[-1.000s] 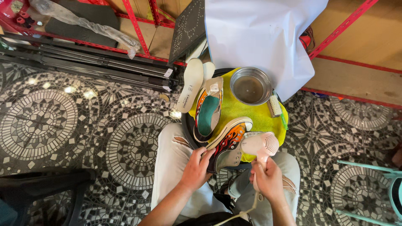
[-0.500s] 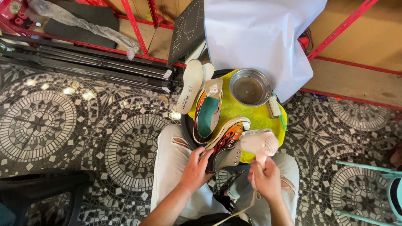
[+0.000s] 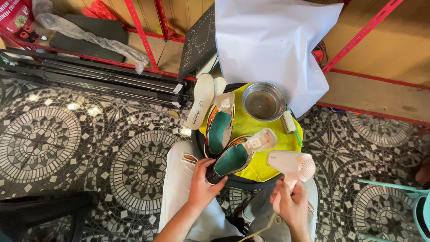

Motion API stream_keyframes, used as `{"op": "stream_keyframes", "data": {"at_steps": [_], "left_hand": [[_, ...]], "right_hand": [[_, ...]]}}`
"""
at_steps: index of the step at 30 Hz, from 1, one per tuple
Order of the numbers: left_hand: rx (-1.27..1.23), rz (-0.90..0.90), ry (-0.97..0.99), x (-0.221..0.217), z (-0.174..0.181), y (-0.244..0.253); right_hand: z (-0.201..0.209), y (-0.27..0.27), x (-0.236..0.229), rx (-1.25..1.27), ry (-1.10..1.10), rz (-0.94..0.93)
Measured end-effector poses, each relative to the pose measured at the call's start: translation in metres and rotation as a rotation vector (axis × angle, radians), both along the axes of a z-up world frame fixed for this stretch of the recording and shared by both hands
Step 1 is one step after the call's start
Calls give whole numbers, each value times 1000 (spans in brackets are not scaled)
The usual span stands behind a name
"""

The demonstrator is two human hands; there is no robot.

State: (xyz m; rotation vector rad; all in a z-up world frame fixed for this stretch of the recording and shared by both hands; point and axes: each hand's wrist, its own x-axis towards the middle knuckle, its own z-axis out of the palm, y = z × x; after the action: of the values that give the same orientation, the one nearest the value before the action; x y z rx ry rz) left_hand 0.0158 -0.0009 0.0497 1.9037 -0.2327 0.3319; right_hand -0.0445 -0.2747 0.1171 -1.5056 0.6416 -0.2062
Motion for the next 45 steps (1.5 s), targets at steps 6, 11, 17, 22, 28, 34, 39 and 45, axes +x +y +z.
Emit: {"op": "stream_keyframes", "data": {"at_steps": [6, 11, 17, 22, 28, 34, 39, 45], "left_hand": [[-238, 106, 405, -23, 8, -9], [-228, 82, 531, -37, -7, -20], [-247, 35, 475, -41, -14, -21], [-250, 69, 513, -33, -17, -20], [-402, 58, 429, -34, -23, -23], [-385, 74, 520, -38, -19, -23], [-531, -25, 595, -41, -8, -25], [-800, -264, 586, -46, -48, -26]], "right_hand": [[36, -9, -15, -170, 40, 159], [6, -5, -12, -85, 24, 180], [15, 9, -14, -169, 89, 228], [-6, 5, -25, -187, 2, 307], [-17, 25, -44, -147, -3, 307], [-25, 21, -39, -153, 85, 214], [-15, 38, -52, -151, 55, 401], [-36, 34, -54, 28, 61, 119]]}}
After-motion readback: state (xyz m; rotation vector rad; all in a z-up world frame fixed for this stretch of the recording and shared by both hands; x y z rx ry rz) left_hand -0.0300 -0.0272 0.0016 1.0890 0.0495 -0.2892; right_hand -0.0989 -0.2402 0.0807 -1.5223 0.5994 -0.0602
